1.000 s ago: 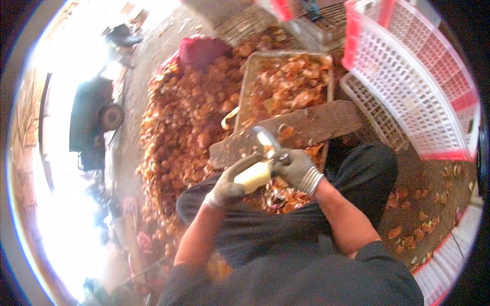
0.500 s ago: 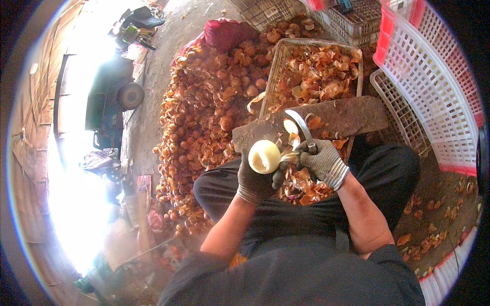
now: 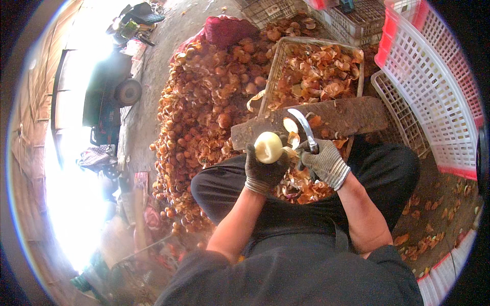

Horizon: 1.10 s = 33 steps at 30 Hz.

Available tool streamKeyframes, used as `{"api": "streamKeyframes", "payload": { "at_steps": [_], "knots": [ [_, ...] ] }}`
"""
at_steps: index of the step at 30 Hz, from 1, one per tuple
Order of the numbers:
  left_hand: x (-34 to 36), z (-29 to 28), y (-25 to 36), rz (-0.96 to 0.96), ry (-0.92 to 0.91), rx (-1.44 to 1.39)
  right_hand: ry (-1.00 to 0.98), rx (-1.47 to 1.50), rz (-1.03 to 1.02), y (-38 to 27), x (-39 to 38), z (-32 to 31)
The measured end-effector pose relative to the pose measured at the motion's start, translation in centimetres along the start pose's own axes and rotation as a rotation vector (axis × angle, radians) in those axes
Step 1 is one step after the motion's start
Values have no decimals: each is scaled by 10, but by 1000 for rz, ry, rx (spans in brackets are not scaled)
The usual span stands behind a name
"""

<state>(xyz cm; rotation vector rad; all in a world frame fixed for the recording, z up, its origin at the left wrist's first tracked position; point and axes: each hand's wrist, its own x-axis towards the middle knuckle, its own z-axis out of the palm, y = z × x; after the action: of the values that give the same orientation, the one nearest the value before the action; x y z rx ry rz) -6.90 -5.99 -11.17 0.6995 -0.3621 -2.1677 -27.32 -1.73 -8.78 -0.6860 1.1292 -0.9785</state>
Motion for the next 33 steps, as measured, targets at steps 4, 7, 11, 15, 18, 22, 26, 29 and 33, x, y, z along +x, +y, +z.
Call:
{"api": "streamKeyframes", "payload": {
  "at_steps": [4, 7, 11, 15, 18, 22, 26, 29, 33],
  "knots": [
    [14, -17, 10, -19, 17, -76, 27, -68, 3, 3, 2, 7],
    [20, -30, 9, 20, -4, -104, 12, -89, 28, -1, 1, 11],
    [25, 2, 9, 88, 111, -119, -13, -58, 32, -6, -5, 11],
    [39, 4, 11, 269, 212, 112, -40, -54, 83, -5, -5, 13],
    [53, 16, 7, 220, 284, -85, -53, -96, 7, 8, -1, 15],
    [51, 21, 3, 82, 262, -144, -65, -102, -72, 5, -3, 17],
    [42, 46, 6, 31, 139, -226, -79, 63, -12, -14, -14, 13],
    [35, 45, 5, 394, 103, 1220, -67, 179, -11, -11, -15, 4],
    [30, 7, 3, 454, 83, 1228, -56, 322, -21, -11, -12, 1]
  ]
}}
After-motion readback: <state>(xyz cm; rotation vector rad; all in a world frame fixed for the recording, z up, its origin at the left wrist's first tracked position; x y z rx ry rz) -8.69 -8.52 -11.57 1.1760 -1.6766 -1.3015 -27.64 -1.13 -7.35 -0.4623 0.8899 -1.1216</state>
